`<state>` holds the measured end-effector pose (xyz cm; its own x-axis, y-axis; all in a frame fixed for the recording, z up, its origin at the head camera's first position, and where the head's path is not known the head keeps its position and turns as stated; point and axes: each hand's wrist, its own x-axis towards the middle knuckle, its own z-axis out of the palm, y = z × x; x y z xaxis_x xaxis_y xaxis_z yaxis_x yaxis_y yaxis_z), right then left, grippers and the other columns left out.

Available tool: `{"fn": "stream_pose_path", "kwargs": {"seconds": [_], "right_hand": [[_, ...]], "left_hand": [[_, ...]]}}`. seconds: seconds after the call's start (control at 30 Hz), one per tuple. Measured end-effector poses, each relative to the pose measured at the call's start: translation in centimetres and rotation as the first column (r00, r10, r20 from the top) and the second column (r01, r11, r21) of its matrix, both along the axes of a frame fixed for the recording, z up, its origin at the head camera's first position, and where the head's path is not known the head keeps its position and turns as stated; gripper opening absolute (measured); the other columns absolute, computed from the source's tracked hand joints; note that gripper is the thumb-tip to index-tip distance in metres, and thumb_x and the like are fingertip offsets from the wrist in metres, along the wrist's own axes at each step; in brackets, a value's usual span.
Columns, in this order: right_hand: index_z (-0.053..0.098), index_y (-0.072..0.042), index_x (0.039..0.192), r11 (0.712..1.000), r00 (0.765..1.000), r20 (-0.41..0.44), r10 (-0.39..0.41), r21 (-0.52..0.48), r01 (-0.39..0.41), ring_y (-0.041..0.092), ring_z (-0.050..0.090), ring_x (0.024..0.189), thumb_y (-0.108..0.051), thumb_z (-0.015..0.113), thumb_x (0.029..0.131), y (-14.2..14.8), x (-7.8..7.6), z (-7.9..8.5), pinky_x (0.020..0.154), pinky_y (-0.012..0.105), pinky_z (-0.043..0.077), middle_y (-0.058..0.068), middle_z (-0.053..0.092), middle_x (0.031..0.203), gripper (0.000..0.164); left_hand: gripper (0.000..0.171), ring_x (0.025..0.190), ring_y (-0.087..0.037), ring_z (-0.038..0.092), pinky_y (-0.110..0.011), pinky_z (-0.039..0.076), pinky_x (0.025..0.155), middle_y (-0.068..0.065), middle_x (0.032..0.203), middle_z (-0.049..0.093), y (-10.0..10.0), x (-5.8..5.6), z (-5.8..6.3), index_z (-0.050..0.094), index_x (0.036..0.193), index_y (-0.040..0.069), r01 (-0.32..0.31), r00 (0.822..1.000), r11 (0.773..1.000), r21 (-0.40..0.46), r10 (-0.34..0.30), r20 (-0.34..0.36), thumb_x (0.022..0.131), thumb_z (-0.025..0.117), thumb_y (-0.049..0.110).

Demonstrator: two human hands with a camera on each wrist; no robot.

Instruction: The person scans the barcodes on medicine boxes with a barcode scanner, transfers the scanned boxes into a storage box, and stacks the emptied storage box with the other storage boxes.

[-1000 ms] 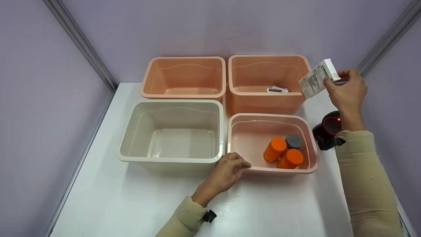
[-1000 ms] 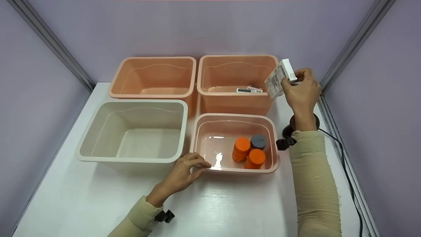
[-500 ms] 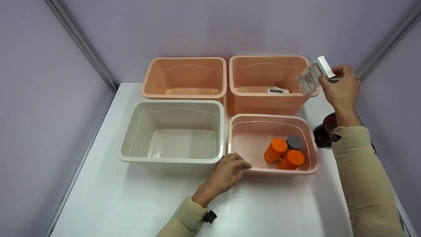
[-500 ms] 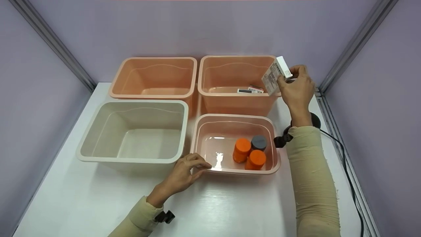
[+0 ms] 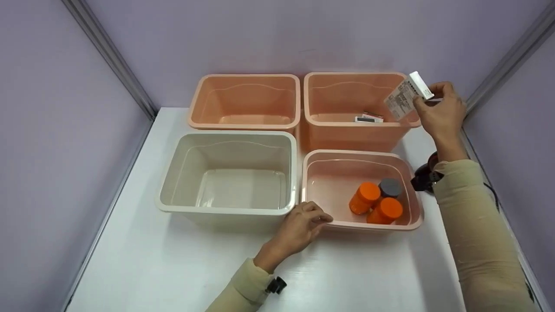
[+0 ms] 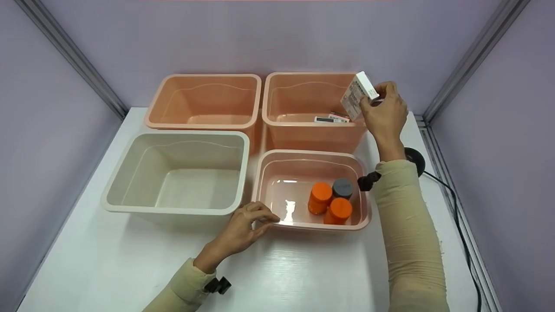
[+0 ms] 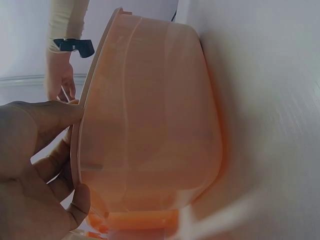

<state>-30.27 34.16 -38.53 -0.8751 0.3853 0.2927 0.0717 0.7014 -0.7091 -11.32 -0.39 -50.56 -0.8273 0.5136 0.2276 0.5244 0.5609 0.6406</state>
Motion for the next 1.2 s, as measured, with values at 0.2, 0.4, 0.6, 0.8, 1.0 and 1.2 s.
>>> {"fn": "stream_pose_path", "kwargs": {"seconds": [0.2,0.4,0.6,0.8,1.0,1.2], "right_hand": [[0.056,-0.015,0.121,0.999,0.998,0.054,0.043,0.005,-0.044,0.026,0.067,0.114,-0.043,0.063,0.093,-0.4,-0.6,-0.8,0.093,0.035,0.050,-0.011,0.055,0.104,0.040],[0.055,-0.013,0.121,0.998,0.996,0.065,0.062,0.005,-0.062,0.028,0.066,0.114,-0.041,0.064,0.092,-0.4,-1.2,-1.6,0.076,0.020,0.049,-0.007,0.056,0.104,0.041],[0.055,-0.009,0.122,0.996,0.994,0.075,0.086,-0.003,-0.086,0.029,0.065,0.114,-0.040,0.065,0.092,-0.2,-1.6,-2.2,0.070,0.014,0.046,0.001,0.059,0.109,0.044],[0.054,-0.006,0.123,0.995,0.991,0.095,0.096,0.004,-0.097,0.034,0.063,0.119,-0.036,0.065,0.093,-0.3,-1.8,-2.6,0.093,0.037,0.053,0.013,0.062,0.120,0.044],[0.054,-0.005,0.125,0.994,0.986,0.127,0.104,0.018,-0.107,0.036,0.062,0.120,-0.037,0.064,0.094,-0.6,-1.9,-2.6,0.100,0.048,0.049,0.020,0.061,0.128,0.046],[0.055,-0.007,0.127,0.997,0.987,0.143,0.077,0.020,-0.081,0.034,0.061,0.120,-0.039,0.067,0.092,-0.4,-1.8,-2.6,0.100,0.048,0.047,0.018,0.062,0.129,0.049]], "left_hand": [[0.020,0.109,-0.014,0.059,-0.031,0.046,0.100,0.006,0.100,0.064,0.0,0.1,0.1,0.076,0.107,0.023,0.000,1.000,1.000,-0.009,0.000,0.008,0.093,0.070,0.011],[0.020,0.110,-0.014,0.059,-0.030,0.046,0.101,0.006,0.100,0.064,0.0,0.0,0.1,0.076,0.107,0.024,0.001,1.000,1.000,-0.019,-0.001,-0.001,0.092,0.070,0.011],[0.019,0.106,-0.013,0.060,-0.030,0.046,0.100,0.006,0.099,0.065,0.0,0.0,0.0,0.076,0.107,0.024,-0.003,1.000,1.000,-0.028,0.002,-0.014,0.093,0.071,0.013],[0.018,0.105,-0.013,0.061,-0.030,0.047,0.099,0.006,0.099,0.065,0.0,0.0,0.0,0.076,0.106,0.023,0.000,1.000,1.000,-0.021,0.000,-0.021,0.093,0.071,0.014],[0.017,0.103,-0.013,0.060,-0.028,0.048,0.097,0.006,0.098,0.065,0.0,0.0,0.0,0.076,0.106,0.023,0.006,0.999,1.000,-0.013,-0.006,-0.032,0.093,0.071,0.014],[0.016,0.103,-0.012,0.060,-0.028,0.048,0.096,0.006,0.098,0.065,0.0,0.0,0.1,0.076,0.106,0.023,0.007,1.000,1.000,-0.017,-0.008,-0.031,0.093,0.071,0.016]]}}
